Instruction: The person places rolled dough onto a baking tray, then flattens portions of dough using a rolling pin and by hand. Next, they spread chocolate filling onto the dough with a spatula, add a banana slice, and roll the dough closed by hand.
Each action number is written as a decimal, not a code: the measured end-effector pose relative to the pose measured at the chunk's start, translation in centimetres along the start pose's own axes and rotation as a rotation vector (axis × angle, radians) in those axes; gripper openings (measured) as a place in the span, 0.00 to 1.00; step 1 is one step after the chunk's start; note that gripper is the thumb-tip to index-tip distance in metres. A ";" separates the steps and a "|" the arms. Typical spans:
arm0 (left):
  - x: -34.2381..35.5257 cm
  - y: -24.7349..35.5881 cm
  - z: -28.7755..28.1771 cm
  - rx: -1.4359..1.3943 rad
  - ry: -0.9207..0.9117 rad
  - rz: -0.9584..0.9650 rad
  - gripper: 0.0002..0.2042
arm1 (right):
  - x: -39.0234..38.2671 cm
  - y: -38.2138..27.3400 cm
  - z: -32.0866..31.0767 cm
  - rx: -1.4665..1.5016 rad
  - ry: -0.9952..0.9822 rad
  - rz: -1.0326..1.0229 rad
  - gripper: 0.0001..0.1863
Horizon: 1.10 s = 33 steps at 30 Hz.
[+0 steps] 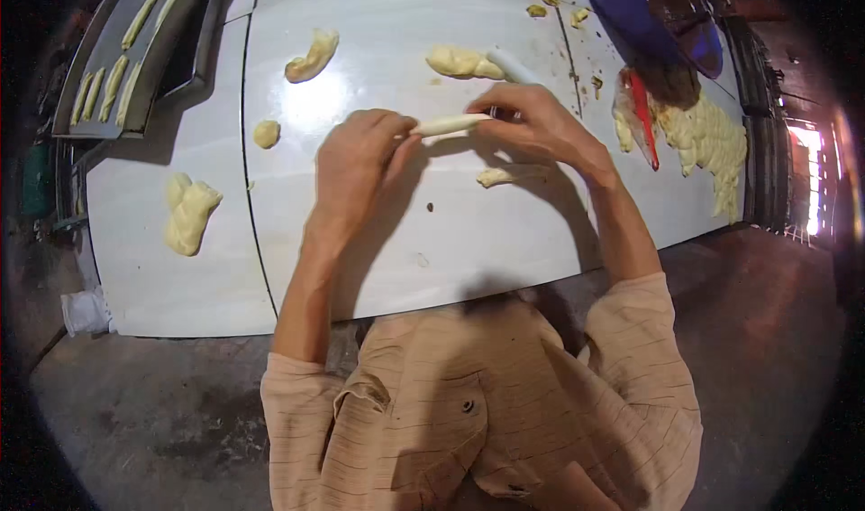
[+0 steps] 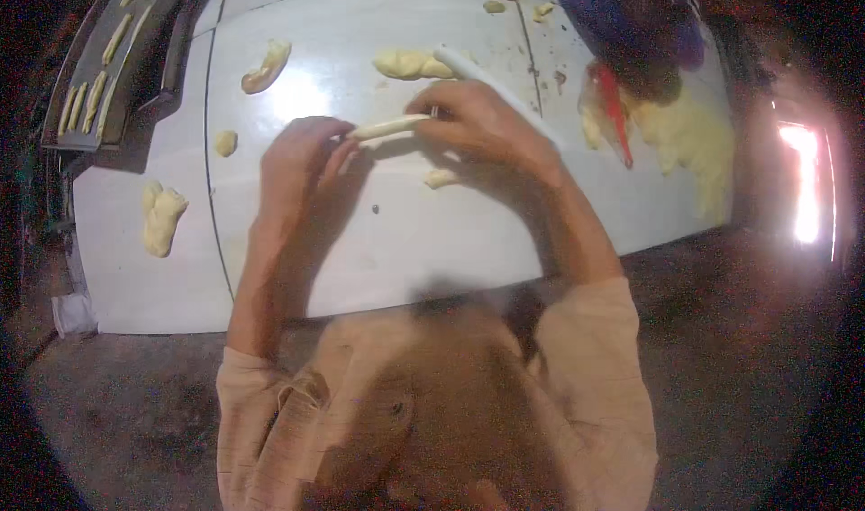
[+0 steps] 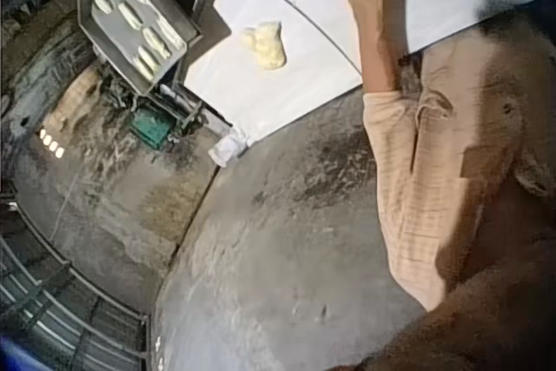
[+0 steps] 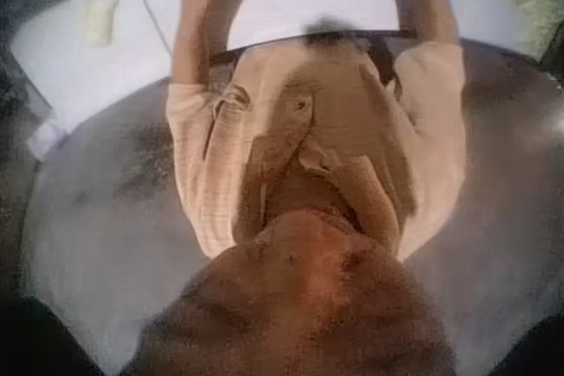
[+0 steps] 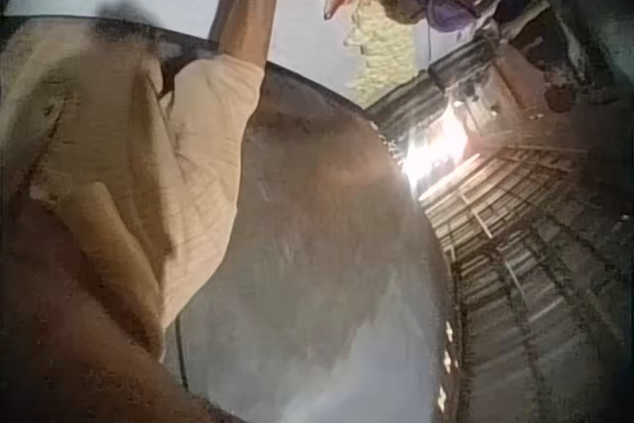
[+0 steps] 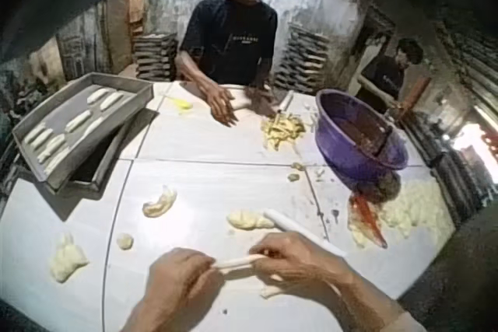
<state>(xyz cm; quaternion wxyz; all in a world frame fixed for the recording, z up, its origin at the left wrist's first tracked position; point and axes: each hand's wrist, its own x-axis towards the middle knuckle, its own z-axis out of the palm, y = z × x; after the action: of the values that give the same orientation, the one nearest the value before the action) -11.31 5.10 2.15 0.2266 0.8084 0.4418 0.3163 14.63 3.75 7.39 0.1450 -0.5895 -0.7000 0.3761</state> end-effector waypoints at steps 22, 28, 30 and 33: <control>-2.0 7.8 4.3 -0.027 -0.151 0.161 0.08 | -10.4 6.9 -0.3 -0.102 0.286 -0.356 0.12; -4.3 7.0 6.9 0.038 -0.071 0.141 0.10 | -11.0 8.8 3.1 -0.280 0.277 -0.361 0.13; -4.2 7.2 7.1 0.006 -0.061 0.056 0.08 | -10.7 8.8 3.2 -0.307 0.342 -0.333 0.13; -4.3 7.8 6.7 -0.010 -0.089 0.009 0.14 | -11.1 9.1 3.1 -0.213 0.303 -0.270 0.18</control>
<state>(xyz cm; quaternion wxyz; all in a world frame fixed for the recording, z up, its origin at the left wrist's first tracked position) -3.79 -3.10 1.17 0.2486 0.8224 0.4261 0.2834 22.05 -7.50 1.67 0.2346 -0.5521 -0.7785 0.1846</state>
